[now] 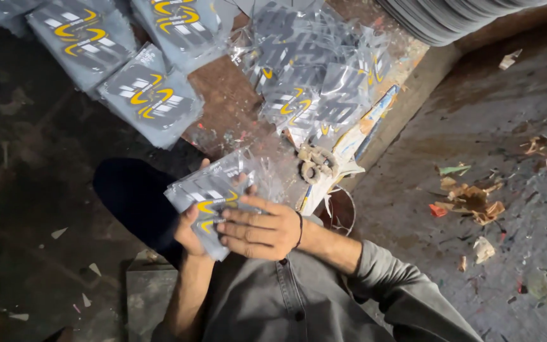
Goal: The recorder is seen sorting through a pile of printed labels and using scissors to cut them.
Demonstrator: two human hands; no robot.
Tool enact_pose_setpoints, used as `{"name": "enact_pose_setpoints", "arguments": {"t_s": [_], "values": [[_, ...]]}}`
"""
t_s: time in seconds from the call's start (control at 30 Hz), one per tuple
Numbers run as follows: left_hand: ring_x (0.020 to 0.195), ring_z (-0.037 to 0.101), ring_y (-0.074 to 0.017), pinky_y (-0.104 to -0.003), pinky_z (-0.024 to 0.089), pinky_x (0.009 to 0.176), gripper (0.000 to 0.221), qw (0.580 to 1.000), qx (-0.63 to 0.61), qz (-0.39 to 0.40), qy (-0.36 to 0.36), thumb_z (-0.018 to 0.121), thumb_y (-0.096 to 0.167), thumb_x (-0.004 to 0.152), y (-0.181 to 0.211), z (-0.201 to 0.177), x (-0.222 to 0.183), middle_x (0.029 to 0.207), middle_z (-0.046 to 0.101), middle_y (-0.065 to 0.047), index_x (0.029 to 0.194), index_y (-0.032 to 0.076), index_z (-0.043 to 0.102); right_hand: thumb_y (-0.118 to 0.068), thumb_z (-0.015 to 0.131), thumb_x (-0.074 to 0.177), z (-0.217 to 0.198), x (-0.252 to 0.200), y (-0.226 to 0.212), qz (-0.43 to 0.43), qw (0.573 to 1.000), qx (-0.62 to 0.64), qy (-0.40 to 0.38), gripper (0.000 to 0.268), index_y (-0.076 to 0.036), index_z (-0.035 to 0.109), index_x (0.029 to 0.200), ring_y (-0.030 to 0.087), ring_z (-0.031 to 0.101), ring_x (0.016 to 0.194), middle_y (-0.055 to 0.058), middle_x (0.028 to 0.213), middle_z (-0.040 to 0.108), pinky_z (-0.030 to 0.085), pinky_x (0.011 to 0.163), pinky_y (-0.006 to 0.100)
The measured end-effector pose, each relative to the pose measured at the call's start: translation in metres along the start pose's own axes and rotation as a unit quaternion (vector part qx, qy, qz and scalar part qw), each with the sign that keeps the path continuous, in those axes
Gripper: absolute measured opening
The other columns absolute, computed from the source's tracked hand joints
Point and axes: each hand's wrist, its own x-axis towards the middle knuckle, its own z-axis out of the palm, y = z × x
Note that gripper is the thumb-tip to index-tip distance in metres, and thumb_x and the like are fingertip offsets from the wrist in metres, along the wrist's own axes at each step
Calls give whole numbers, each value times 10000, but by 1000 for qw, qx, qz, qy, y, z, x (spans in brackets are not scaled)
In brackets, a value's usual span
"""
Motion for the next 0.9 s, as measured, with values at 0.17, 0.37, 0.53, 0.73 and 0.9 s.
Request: {"name": "enact_pose_setpoints", "arguments": {"t_s": [0.17,0.37,0.53,0.73,0.9], "values": [[1339,527,-420,-516,412,1143,932,996,-5,0,84,645,387,925,-15,-67,-21,1515,466,-288,1629,-60,229,-133,685,950,-15,9,25,22,1000,1,12,221,-34,724,1143,329,716,1175,172,1231,733,524,1093,481],[1329,528,-399,-528,410,1162,945,998,-51,9,-34,656,412,941,-3,-18,-1,1488,475,-326,1682,61,186,-207,732,923,1,-8,2,46,992,116,-24,291,-57,706,1170,342,701,1217,152,1251,725,538,1107,475],[1332,497,-411,-528,396,1165,1035,1000,3,14,-17,717,355,878,-4,-27,-15,1469,477,-298,1704,52,171,-425,853,869,-17,13,11,147,974,163,-60,605,-107,652,1343,382,542,1370,144,1404,599,379,1201,601],[1401,461,-378,-529,343,1176,1077,996,33,-68,37,677,174,691,-7,-17,-14,1538,403,-204,1635,3,187,-532,868,475,-22,6,26,207,955,49,-207,1049,-262,595,1451,428,417,1412,186,1547,449,173,1158,744],[1339,458,-404,-667,346,1188,1050,998,-42,-30,-37,684,158,765,5,5,-6,1485,414,-233,1691,118,190,-352,808,436,-21,-71,86,368,913,-4,-173,1032,-219,595,1437,449,437,1397,186,1538,472,300,1169,585]]}}
